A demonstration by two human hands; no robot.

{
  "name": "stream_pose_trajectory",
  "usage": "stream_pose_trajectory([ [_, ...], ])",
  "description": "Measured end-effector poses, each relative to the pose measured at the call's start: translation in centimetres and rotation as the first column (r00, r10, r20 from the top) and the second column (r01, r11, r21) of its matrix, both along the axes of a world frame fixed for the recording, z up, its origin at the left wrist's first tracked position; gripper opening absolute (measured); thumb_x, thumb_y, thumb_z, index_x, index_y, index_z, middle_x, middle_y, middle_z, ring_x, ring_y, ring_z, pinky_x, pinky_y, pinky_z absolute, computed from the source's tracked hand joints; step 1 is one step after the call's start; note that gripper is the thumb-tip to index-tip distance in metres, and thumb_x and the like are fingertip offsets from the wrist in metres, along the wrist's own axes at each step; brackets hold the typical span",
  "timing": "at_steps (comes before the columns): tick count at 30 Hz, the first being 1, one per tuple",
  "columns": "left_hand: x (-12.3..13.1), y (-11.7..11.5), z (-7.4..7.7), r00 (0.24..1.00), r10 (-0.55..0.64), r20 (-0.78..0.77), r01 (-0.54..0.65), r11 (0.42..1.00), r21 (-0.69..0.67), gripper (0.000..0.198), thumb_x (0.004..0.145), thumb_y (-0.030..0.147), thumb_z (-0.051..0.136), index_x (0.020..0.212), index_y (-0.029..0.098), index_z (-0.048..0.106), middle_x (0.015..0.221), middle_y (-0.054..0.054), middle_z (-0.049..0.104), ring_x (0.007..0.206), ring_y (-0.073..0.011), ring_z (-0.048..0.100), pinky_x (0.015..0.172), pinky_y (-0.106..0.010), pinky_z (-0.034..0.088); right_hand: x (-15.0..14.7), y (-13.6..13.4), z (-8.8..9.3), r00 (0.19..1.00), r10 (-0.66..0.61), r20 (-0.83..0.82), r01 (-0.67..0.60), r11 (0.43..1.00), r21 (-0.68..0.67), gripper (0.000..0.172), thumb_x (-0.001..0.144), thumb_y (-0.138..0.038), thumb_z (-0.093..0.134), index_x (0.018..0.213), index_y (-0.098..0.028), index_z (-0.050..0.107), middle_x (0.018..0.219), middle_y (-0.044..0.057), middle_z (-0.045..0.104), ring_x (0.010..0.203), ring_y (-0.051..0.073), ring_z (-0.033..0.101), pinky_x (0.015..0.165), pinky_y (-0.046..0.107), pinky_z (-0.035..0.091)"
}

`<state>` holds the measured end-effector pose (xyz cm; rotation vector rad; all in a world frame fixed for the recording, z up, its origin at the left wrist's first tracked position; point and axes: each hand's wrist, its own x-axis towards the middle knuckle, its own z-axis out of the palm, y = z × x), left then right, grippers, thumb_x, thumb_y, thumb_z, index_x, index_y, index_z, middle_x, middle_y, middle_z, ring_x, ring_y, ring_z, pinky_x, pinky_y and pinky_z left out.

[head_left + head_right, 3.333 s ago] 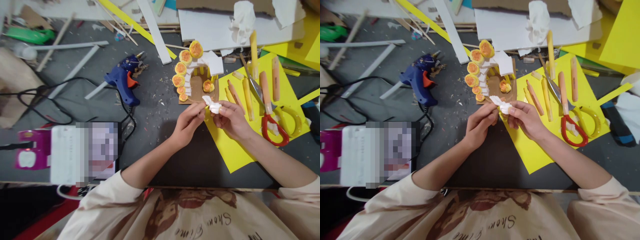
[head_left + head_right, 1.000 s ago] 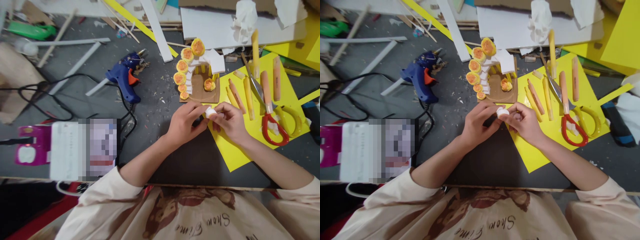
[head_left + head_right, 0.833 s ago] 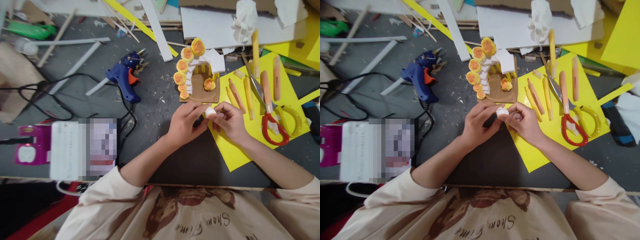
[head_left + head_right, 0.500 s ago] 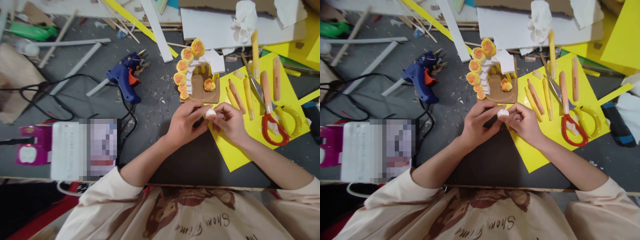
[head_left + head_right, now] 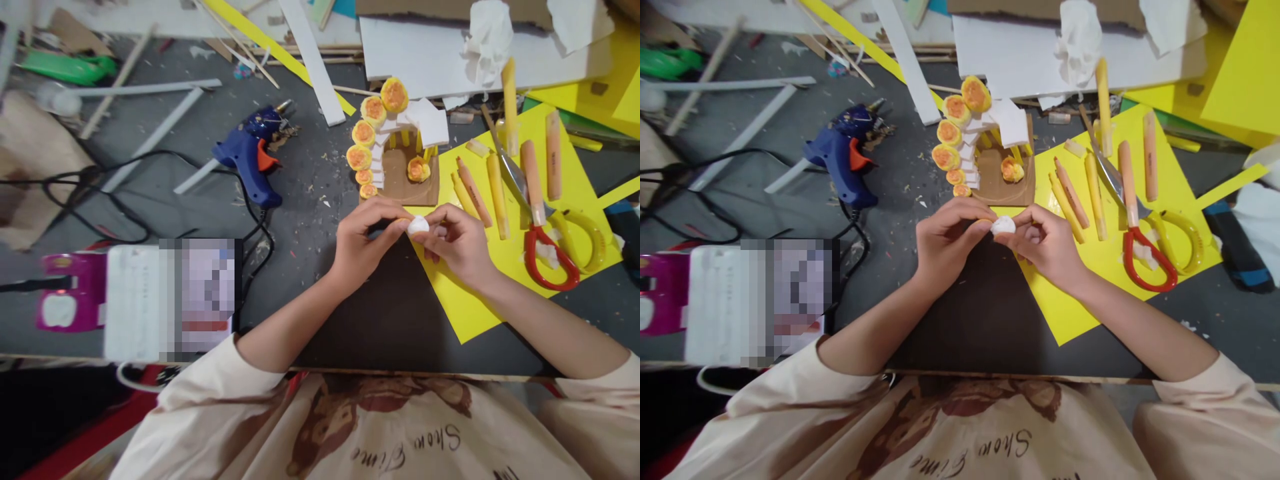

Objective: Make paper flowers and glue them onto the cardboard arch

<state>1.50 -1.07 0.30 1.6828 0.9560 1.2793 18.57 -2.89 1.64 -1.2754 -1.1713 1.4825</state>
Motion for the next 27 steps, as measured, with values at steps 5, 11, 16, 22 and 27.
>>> stream_pose_trajectory([
  [5,-0.2,0.15,-0.21,1.0,-0.003,0.012,0.004,1.0,-0.023,0.007,0.088,0.025,0.07,0.085,0.022,0.076,0.082,-0.002,0.073,0.078,-0.0112,0.067,0.075,-0.024,0.053,-0.01,-0.01,-0.18,1.0,-0.001,-0.026,0.001,1.0,0.001,0.038,0.063,-0.045,0.086,0.071,-0.022,0.058,0.05,-0.009,0.055,0.041,0.007,0.048,0.04,0.023,0.034],
  [11,-0.15,0.19,-0.36,1.0,-0.007,-0.013,0.008,1.0,0.004,0.009,0.087,0.029,0.071,0.085,0.022,0.076,0.08,-0.002,0.072,0.076,-0.0118,0.067,0.071,-0.025,0.053,-0.02,-0.03,-0.19,0.999,0.012,-0.043,-0.013,1.0,-0.012,0.038,0.063,-0.044,0.087,0.071,-0.022,0.058,0.049,-0.009,0.054,0.039,0.008,0.048,0.039,0.023,0.035],
  [16,-0.13,0.21,-0.24,0.998,-0.002,-0.062,0.001,1.0,-0.021,0.018,0.089,0.037,0.067,0.084,0.021,0.075,0.081,-0.003,0.074,0.078,-0.0132,0.068,0.073,-0.027,0.054,-0.05,-0.01,-0.11,1.0,0.003,-0.017,-0.003,1.0,-0.005,0.04,0.062,-0.049,0.086,0.071,-0.022,0.058,0.05,-0.008,0.054,0.041,0.008,0.048,0.041,0.023,0.035],
  [22,-0.04,0.18,-0.43,0.998,0.046,-0.034,-0.047,0.999,-0.018,0.013,0.089,0.032,0.068,0.086,0.021,0.074,0.084,-0.002,0.075,0.081,-0.0129,0.068,0.077,-0.027,0.054,-0.03,0.1,-0.25,1.0,0.005,0.0,-0.005,0.999,0.052,0.036,0.072,-0.052,0.079,0.085,-0.021,0.066,0.06,-0.005,0.058,0.046,0.007,0.05,0.045,0.024,0.037],
  [27,0.04,0.13,-0.59,0.998,0.066,-0.003,-0.066,0.996,-0.052,0.01,0.088,0.029,0.069,0.085,0.02,0.074,0.085,-0.002,0.075,0.081,-0.0112,0.068,0.075,-0.023,0.053,0.09,0.1,-0.61,1.0,0.013,-0.007,-0.012,0.997,0.078,0.036,0.075,-0.05,0.077,0.096,-0.022,0.067,0.07,-0.003,0.062,0.053,0.008,0.052,0.049,0.024,0.041],
])
